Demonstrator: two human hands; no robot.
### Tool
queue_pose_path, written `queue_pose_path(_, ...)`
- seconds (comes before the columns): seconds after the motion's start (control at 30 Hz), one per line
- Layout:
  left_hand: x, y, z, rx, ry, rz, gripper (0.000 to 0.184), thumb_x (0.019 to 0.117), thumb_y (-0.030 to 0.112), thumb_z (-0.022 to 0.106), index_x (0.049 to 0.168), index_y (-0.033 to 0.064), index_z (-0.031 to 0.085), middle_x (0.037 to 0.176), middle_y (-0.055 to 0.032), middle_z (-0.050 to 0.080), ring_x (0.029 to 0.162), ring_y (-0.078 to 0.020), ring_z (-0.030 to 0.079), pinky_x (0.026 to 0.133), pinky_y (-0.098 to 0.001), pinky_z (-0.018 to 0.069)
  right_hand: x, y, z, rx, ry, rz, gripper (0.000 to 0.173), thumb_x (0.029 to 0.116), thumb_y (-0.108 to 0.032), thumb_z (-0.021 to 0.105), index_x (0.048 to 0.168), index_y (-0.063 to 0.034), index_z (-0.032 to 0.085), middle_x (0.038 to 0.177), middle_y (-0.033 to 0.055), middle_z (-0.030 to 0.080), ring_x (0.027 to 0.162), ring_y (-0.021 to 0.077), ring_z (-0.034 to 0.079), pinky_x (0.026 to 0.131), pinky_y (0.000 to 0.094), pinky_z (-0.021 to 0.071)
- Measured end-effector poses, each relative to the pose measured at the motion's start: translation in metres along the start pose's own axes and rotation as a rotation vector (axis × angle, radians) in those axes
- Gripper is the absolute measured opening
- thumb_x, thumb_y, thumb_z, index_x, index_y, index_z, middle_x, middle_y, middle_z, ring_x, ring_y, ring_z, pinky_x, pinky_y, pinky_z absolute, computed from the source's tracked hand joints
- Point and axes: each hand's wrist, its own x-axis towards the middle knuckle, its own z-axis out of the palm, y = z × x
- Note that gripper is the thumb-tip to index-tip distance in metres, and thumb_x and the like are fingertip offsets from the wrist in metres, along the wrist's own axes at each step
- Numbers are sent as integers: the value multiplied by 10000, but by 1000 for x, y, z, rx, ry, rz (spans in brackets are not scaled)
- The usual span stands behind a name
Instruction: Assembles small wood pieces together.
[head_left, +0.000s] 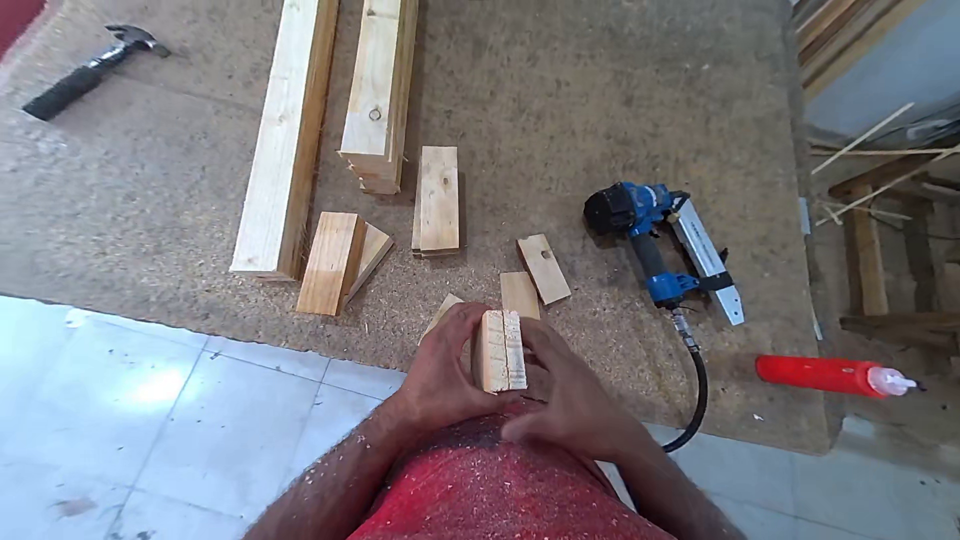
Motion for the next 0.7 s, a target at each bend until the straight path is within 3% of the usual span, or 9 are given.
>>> queue_pose_path(0.03, 1, -1, -1, 102, 17, 19, 864, 571, 434, 959, 1286, 84, 625, 1292, -45, 624, 1190, -127, 615, 997, -343, 573, -3, -6, -6, 105, -9, 44, 1052, 661, -593, 888, 1539, -189, 475, 1447, -7, 582, 1207, 139, 647, 971, 414, 603)
queue_pose_path(0.1, 0, -2, 1, 323, 40, 79, 806, 587, 445, 912, 1259, 85, 648, 1282, -82, 632, 1211, -200, 600, 1006, -410, 547, -3, -18, -7, 188, 43, 124, 792, 760, -629, 798, 1354, -129, 642, 1149, -6, 757, 992, 119, 747, 849, 357, 658)
queue_pose_path(0.17, 0, -4, 8, 503, 40, 127, 741, 635, 458, 873, 1242, 86, 668, 1265, -101, 648, 1212, -265, 599, 1012, -475, 522, 6, -20, 2, -47, 106, 217, 526, 830, -641, 730, 1075, -175, 705, 836, -59, 739, 741, 75, 721, 669, 347, 635)
queue_pose_path(0.23, 1, -7, 11, 610, 36, 116, 782, 610, 466, 887, 1261, 99, 657, 1263, -107, 642, 1206, -301, 592, 996, -516, 512, 18, -10, 10, -162, 150, 228, 378, 891, -556, 700, 943, -183, 680, 703, -48, 662, 606, 94, 645, 556, 367, 568)
queue_pose_path(0.3, -2, -7, 3, 675, 14, 87, 829, 617, 532, 870, 1301, 124, 640, 1282, -103, 631, 1210, -301, 587, 1003, -517, 505, 21, 5, 9, 43, 147, 179, 266, 925, -424, 711, 999, -169, 709, 767, -27, 723, 657, 103, 694, 590, 353, 606)
queue_pose_path(0.4, -16, -9, -18, 645, 27, 106, 836, 637, 549, 854, 1311, 111, 625, 1292, -110, 615, 1213, -299, 579, 996, -514, 514, 13, 13, -1, 421, 121, 134, 264, 934, -252, 709, 1131, -78, 718, 918, 88, 769, 809, 197, 751, 725, 397, 648)
queue_pose_path(0.53, -26, -11, -25, 580, 94, 229, 820, 632, 571, 847, 1269, 95, 646, 1261, -90, 625, 1183, -234, 591, 972, -435, 532, 9, 16, -4, 602, 63, 102, 298, 917, -218, 728, 1160, -47, 711, 953, 130, 759, 835, 206, 748, 751, 386, 643)
queue_pose_path(0.7, -25, -12, -24, 567, 110, 262, 809, 615, 570, 857, 1243, 96, 666, 1269, -90, 638, 1210, -238, 587, 1000, -436, 521, 10, 22, -4, 655, 36, 48, 305, 918, -227, 739, 1159, -42, 709, 967, 136, 754, 843, 195, 744, 760, 377, 639)
